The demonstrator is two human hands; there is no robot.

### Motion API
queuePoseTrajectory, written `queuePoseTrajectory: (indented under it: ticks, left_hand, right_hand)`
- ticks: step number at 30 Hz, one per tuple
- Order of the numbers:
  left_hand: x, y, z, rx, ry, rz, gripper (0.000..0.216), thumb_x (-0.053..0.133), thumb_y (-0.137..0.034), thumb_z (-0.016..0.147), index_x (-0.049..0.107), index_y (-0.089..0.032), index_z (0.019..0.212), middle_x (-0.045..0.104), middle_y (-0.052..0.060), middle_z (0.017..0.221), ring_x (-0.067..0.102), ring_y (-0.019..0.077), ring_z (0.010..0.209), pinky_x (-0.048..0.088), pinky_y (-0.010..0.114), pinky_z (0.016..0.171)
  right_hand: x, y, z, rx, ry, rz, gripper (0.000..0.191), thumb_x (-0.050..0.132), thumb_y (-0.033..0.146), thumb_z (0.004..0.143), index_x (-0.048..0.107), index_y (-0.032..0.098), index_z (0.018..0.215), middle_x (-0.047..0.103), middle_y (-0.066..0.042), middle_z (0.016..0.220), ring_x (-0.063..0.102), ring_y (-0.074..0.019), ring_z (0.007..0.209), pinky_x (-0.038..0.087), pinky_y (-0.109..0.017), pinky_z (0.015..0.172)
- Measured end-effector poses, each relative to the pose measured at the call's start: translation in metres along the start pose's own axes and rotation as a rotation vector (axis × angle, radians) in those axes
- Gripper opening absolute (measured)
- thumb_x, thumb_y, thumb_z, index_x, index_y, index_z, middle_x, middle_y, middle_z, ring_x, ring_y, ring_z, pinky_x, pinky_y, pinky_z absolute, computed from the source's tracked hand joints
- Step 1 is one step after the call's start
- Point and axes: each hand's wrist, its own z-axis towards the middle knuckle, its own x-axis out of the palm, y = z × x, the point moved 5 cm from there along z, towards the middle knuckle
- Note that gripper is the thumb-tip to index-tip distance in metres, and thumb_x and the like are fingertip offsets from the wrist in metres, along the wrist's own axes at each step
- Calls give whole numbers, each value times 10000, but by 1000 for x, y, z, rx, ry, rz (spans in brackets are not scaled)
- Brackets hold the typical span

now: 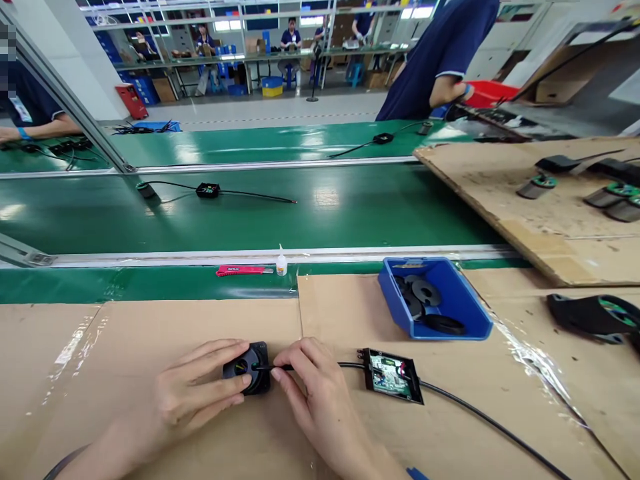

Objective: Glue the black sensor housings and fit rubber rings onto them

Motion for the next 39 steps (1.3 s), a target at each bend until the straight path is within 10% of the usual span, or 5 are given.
queuePoseTrajectory:
  ticks: [15, 24, 31, 34, 39]
  left_hand:
    - [5, 3, 3, -20, 99, 13, 217, 603, -100, 891, 659, -168, 1089, 631, 124, 1180, 546, 250, 1161, 609, 359, 868]
    - [16, -1, 6, -37, 170, 125, 149, 614, -308, 895, 650, -191, 980, 592, 130, 1194, 437, 394, 1273, 397, 713, 1013]
    - [33, 9, -6, -118, 96, -48, 139, 562, -119, 886, 614, -162, 1007, 508, 161, 1163, 616, 251, 1050, 625, 338, 742]
    - [35, 4, -12, -102, -37, -50, 204, 568, -91, 888, 610, -182, 1065, 511, 149, 1147, 623, 225, 1054, 620, 310, 764]
    - [39, -1, -21, -269, -228, -101, 394, 610, -165, 894, 505, -221, 1269, 594, 123, 1174, 619, 233, 1138, 576, 381, 943]
  right_hand:
    - [0, 2, -2, -16, -23, 3, 123, 527, 108, 913, 614, 194, 915, 615, -34, 816, 601, -151, 733, 504, -266, 627]
    - [-6, 8, -2, -71, -100, -36, 157, 536, 78, 897, 646, 187, 921, 621, -40, 791, 591, -146, 708, 512, -252, 619]
    - [-5, 9, -11, 29, -4, -33, 153, 517, 157, 926, 658, 203, 889, 645, -34, 735, 623, -148, 638, 510, -251, 574]
    - [16, 0, -17, 277, 236, 112, 269, 427, 291, 976, 654, 215, 1099, 712, -87, 988, 689, -205, 931, 576, -320, 793]
    - [38, -3, -28, 452, 270, 428, 530, 357, 506, 973, 494, 209, 1391, 545, -138, 1385, 394, -251, 1387, 292, -502, 1166]
